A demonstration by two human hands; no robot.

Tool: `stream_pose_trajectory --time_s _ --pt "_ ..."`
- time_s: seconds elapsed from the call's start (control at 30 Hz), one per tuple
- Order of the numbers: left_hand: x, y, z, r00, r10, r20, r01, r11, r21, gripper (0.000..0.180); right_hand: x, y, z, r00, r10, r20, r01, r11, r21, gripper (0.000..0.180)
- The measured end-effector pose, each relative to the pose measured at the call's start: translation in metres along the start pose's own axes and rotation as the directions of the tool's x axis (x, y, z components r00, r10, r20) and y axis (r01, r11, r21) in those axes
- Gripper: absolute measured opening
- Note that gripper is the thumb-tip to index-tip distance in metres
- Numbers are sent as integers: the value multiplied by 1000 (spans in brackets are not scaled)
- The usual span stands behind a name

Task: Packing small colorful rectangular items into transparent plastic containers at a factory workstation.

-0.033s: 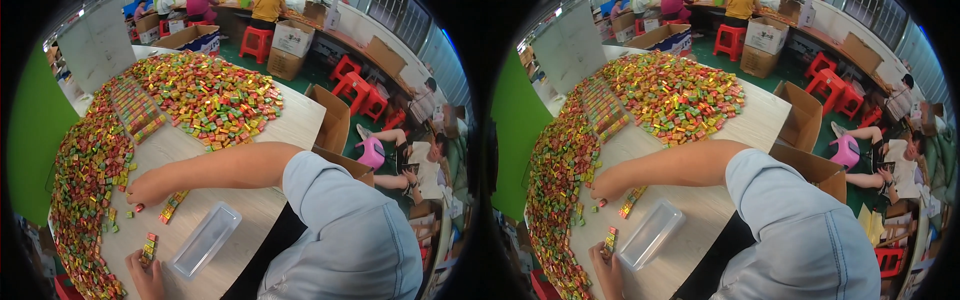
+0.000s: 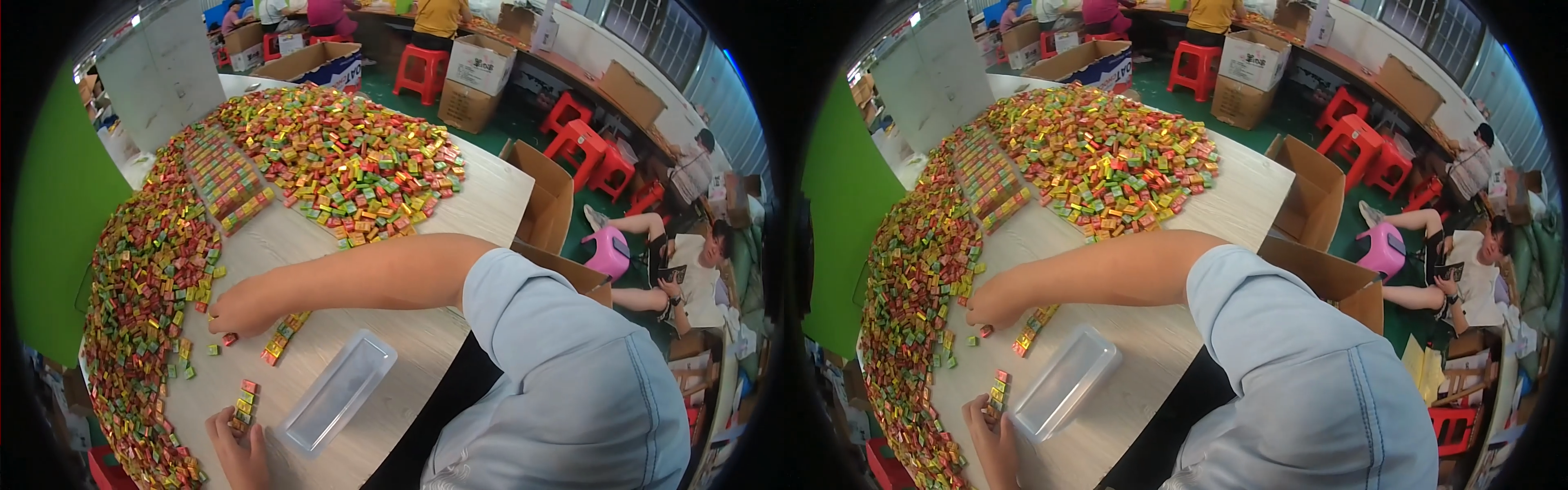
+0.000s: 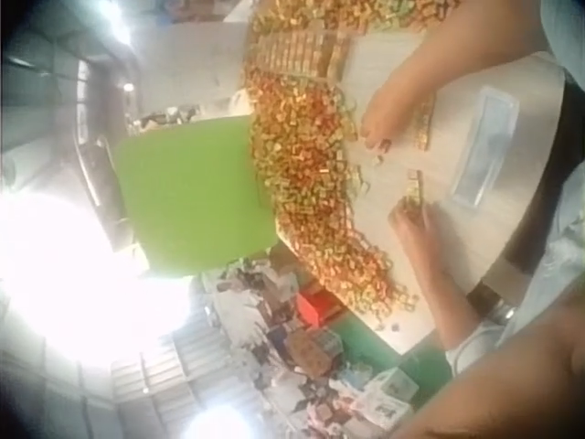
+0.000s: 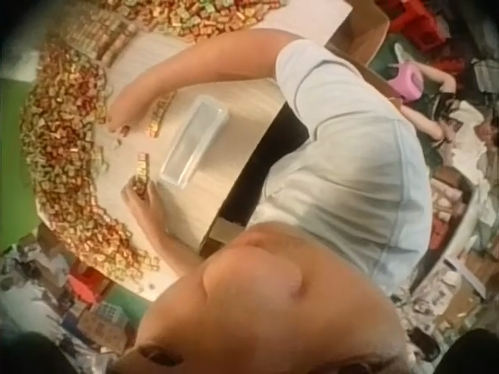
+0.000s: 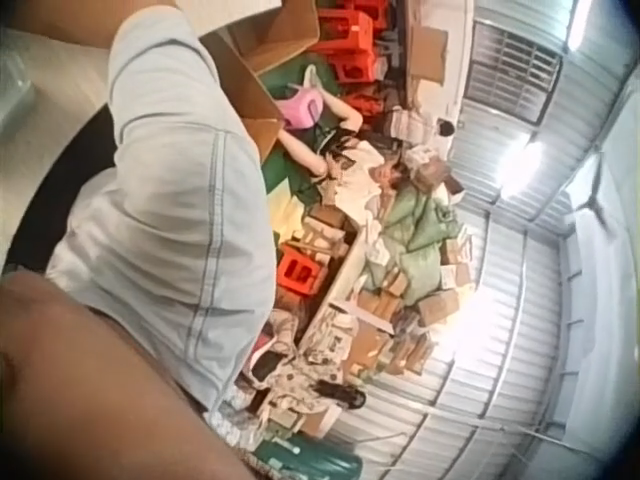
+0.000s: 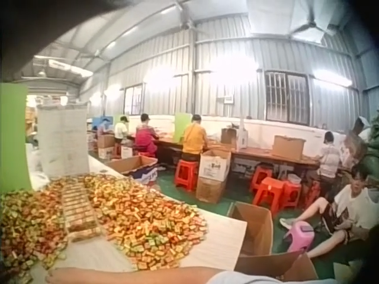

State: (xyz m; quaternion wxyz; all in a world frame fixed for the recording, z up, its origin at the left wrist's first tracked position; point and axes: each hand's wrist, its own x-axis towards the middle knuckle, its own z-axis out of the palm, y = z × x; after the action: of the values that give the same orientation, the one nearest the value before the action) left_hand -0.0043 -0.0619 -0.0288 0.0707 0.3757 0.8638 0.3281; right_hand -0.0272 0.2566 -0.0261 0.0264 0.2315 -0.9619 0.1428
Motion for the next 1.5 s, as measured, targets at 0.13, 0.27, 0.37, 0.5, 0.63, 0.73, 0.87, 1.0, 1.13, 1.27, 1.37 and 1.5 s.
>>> stream_pose_trajectory --time_s 0.13,0.27,0.37,0.5,0.63,0.73,0.87,1.0,1.13,1.27,1.37,1.5 --pt "1 9 0 1000 22 9 -22 999 34 49 8 5 1 996 -8 93 15 998 -66 29" --pt "3 10 0 1000 1 16 -2 1000 24 50 7 2 -4 992 -32 119 39 997 -60 32" --pt "2 12 0 999 29 16 -30 998 46 49 2 -2 -3 999 -3 46 4 1000 -26 29" --pt "-1 9 -4 999 -50 5 50 999 7 46 10 -8 -5 994 -104 20 103 994 40 25" --pt "2 23 -7 998 -65 28 64 998 25 44 13 -2 2 993 -57 99 49 995 87 17" --pt "14 20 0 999 12 39 -10 999 -52 42 -10 1 -16 996 -36 87 32 998 50 15" --pt "2 14 -11 999 -32 -3 31 997 -77 40 -14 -28 -32 999 -20 29 15 990 143 20" --pt "0 12 -10 1000 -21 7 21 997 -70 41 -19 -54 -40 992 -13 124 -7 987 163 24" --pt "2 9 -5 1000 -10 -6 10 998 -57 41 -17 -63 -36 971 -2 237 -16 997 75 25" --pt "2 7 -4 1000 21 -22 -22 999 -45 40 -9 -65 -34 960 -18 280 9 999 32 23" --pt "3 8 -2 999 3 -45 -5 999 -50 38 -5 -72 -29 957 -15 291 9 1000 22 25" --pt "3 12 -2 996 -62 -60 58 997 -57 32 -9 -74 -22 969 -19 246 9 999 44 27"
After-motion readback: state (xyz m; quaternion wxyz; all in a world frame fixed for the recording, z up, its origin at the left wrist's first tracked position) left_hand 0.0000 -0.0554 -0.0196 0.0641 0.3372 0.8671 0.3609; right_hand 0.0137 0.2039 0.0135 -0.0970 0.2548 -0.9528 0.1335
